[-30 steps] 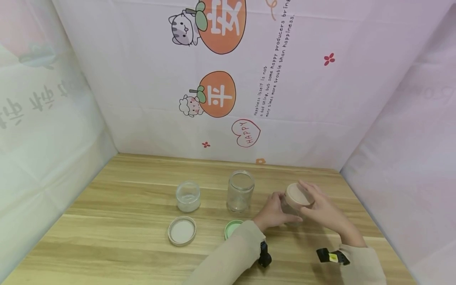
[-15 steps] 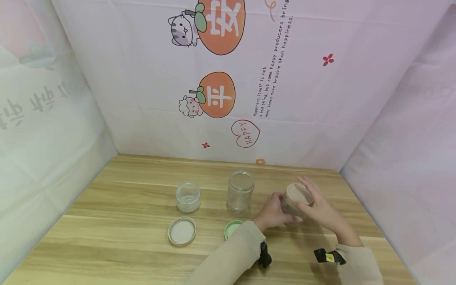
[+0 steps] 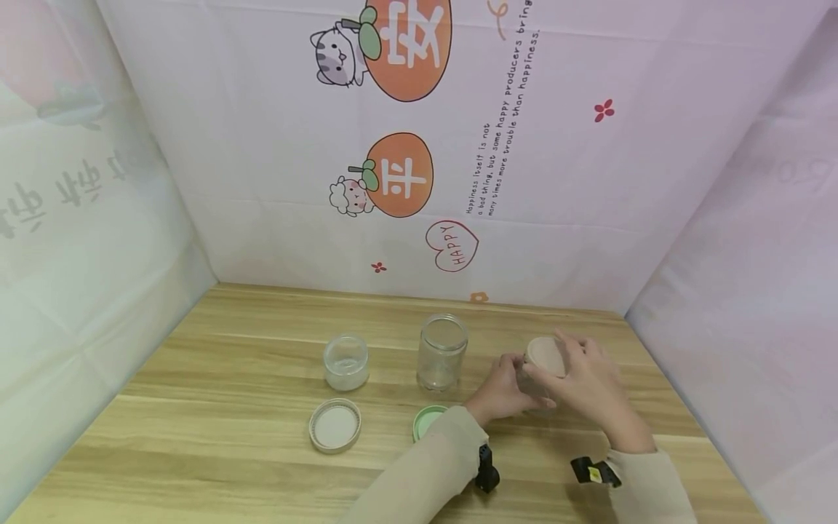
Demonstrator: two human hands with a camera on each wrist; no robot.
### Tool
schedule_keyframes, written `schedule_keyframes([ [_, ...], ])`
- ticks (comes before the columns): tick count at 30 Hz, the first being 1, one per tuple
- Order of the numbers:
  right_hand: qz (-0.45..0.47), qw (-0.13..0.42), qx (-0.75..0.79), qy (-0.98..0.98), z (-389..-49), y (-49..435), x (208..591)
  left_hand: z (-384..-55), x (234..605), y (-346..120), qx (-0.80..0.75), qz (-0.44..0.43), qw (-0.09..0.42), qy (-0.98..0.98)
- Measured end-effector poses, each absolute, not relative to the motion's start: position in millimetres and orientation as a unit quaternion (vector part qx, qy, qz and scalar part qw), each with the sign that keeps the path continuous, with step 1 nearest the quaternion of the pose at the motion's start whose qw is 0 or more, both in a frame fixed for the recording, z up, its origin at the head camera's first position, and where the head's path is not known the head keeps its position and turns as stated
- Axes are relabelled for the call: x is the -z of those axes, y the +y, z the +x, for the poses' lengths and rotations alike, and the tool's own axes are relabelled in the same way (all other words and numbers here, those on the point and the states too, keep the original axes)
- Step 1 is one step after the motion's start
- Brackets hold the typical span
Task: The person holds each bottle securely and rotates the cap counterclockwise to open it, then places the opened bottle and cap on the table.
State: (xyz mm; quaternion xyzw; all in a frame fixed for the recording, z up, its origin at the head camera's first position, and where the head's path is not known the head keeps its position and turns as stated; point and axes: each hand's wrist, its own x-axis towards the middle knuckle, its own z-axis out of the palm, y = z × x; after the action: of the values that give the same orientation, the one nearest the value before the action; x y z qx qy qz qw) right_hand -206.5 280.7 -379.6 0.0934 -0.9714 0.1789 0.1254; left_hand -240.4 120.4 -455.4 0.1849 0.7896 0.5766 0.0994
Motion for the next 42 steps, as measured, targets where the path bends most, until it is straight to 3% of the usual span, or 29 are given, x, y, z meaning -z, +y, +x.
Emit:
schedule_keyframes([
  [12, 0.085, 0.122, -0.143, -0.978, -205, 281, 378, -239, 454, 120, -0.569, 0.178, 0.103, 0.796],
  [25, 0.156, 0.101, -0.253, -0.950, -207, 296, 379, -239, 456, 118, -0.581, 0.195, 0.092, 0.785],
  [42, 0.224, 0.017, -0.376, -0.899, -207, 316, 380, -241, 458, 119, -0.579, 0.193, 0.102, 0.785],
])
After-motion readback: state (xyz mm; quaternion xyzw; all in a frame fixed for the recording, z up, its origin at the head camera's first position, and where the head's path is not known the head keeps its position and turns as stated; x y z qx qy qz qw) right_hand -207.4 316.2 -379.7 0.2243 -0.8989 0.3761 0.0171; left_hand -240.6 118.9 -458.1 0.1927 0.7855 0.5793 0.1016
